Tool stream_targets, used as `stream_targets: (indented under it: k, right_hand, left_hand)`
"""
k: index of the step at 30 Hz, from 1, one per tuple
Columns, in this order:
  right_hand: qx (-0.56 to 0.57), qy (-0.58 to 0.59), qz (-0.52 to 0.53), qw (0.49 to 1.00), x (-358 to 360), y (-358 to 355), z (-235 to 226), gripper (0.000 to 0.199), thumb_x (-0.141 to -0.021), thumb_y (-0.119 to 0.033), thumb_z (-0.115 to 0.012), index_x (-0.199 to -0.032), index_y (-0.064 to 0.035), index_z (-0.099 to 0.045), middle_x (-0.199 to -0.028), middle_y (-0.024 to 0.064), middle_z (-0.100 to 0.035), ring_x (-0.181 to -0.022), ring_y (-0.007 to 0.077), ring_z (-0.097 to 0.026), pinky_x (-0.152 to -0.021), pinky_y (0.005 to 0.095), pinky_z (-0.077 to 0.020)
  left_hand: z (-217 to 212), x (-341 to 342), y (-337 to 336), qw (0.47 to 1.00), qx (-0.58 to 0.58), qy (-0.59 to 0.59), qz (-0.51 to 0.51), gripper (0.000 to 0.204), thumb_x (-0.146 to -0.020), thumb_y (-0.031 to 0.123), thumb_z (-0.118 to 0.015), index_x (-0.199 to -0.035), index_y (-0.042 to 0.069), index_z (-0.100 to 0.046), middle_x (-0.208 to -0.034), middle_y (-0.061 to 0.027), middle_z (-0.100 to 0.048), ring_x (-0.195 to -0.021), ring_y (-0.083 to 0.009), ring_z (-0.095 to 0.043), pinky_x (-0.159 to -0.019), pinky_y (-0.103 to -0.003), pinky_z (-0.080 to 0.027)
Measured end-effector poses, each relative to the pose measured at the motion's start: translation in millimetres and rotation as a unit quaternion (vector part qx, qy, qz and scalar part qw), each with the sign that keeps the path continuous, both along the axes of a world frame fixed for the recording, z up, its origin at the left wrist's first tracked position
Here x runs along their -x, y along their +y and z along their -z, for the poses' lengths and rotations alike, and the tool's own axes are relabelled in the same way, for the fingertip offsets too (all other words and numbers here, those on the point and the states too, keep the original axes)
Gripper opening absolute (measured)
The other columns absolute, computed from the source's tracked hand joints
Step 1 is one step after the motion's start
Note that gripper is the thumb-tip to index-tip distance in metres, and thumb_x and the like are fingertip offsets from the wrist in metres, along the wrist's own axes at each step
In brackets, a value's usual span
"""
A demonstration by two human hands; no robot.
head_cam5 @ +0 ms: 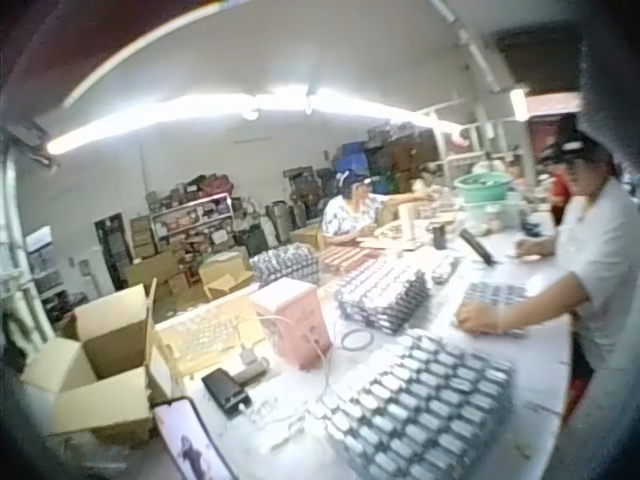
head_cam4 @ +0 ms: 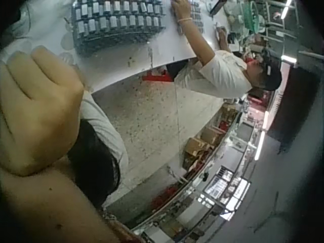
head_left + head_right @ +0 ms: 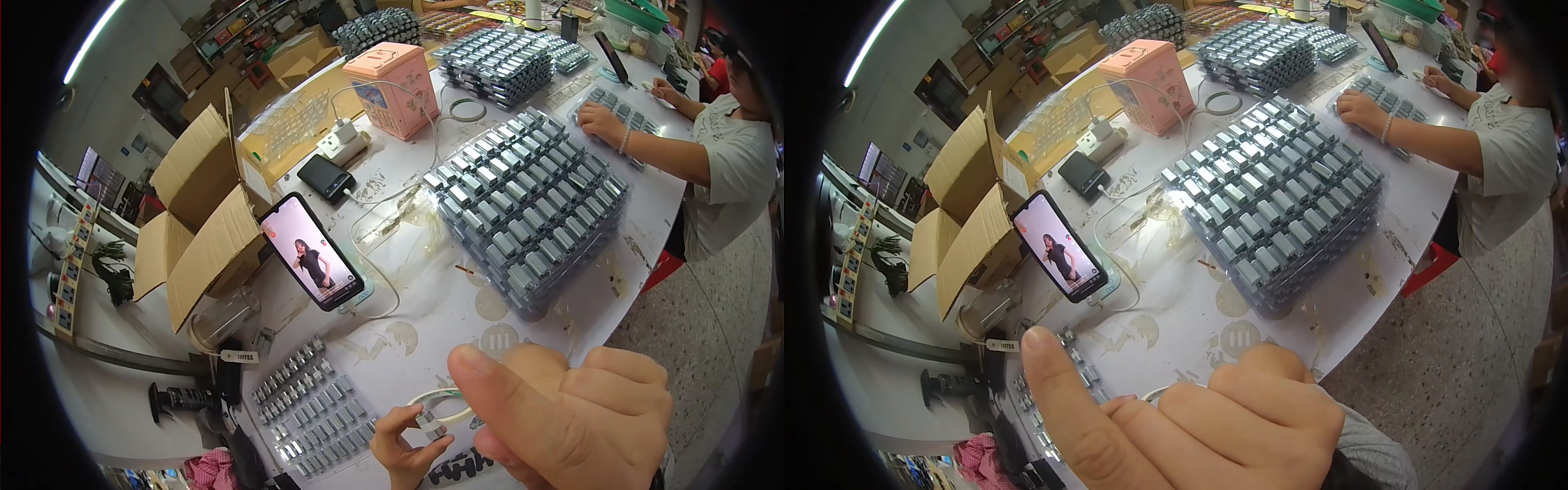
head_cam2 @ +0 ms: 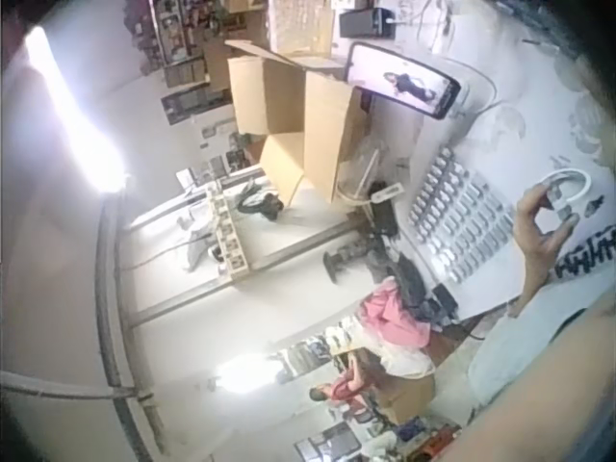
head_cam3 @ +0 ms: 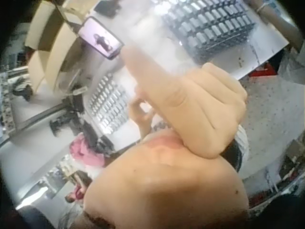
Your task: The person repeatedly picks up small silver cylindrical metal components from a tray on a white table and wraps them individually with a roll of clear adhesive tape. The person handles the components one at a time, rotating them to apply the tape, and places the finished items back into the tray. A smartphone is visible on the table playing a video, and another person is working in the background.
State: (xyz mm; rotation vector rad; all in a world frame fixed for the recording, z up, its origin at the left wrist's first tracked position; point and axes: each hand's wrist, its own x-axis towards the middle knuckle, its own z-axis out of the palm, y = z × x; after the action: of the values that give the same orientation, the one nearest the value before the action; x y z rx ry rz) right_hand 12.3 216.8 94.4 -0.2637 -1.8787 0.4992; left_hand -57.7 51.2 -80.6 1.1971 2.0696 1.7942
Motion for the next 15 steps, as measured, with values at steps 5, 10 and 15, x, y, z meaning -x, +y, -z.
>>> stream_targets:
  k: [5, 10, 15]
  right_hand:
    - [-0.018, -0.014, -0.008, 1.000, -3.2, -0.7, 8.8, 0.032, -0.071, -0.010, -0.058, -0.100, 0.0020, -0.062, -0.051, -0.0065, -0.050, -0.038, 0.0061, -0.037, -0.037, 0.0211, -0.0247]
    - [-0.008, -0.055, -0.012, 0.998, -5.8, -6.8, 19.6, 0.029, -0.076, -0.014, -0.057, -0.100, 0.0025, -0.061, -0.052, -0.0021, -0.052, -0.038, 0.0063, -0.036, -0.037, 0.0213, -0.0241]
    - [0.017, 0.044, -0.013, 0.999, 5.4, -10.3, 21.4, 0.032, -0.083, -0.022, -0.050, -0.098, 0.0032, -0.062, -0.051, -0.0038, -0.051, -0.037, 0.0056, -0.036, -0.036, 0.0208, -0.0237]
  left_hand:
    - [1.1, -0.4, 0.4, 1.000, -0.011, -0.010, 0.003, 0.061, -0.052, 0.009, -0.083, -0.102, -0.002, -0.049, -0.081, -0.0097, -0.059, -0.065, -0.0143, -0.058, -0.057, -0.023, -0.048]
    - [-4.3, 0.0, 4.1, 1.000, 0.013, 0.006, 0.002, 0.060, -0.052, 0.009, -0.082, -0.102, -0.002, -0.050, -0.082, -0.0101, -0.059, -0.066, -0.0155, -0.060, -0.058, -0.024, -0.049]
    - [-6.4, -0.2, 2.6, 1.000, 0.021, 0.010, 0.003, 0.060, -0.052, 0.009, -0.083, -0.101, -0.001, -0.051, -0.083, -0.0106, -0.059, -0.066, -0.0156, -0.060, -0.058, -0.024, -0.049]
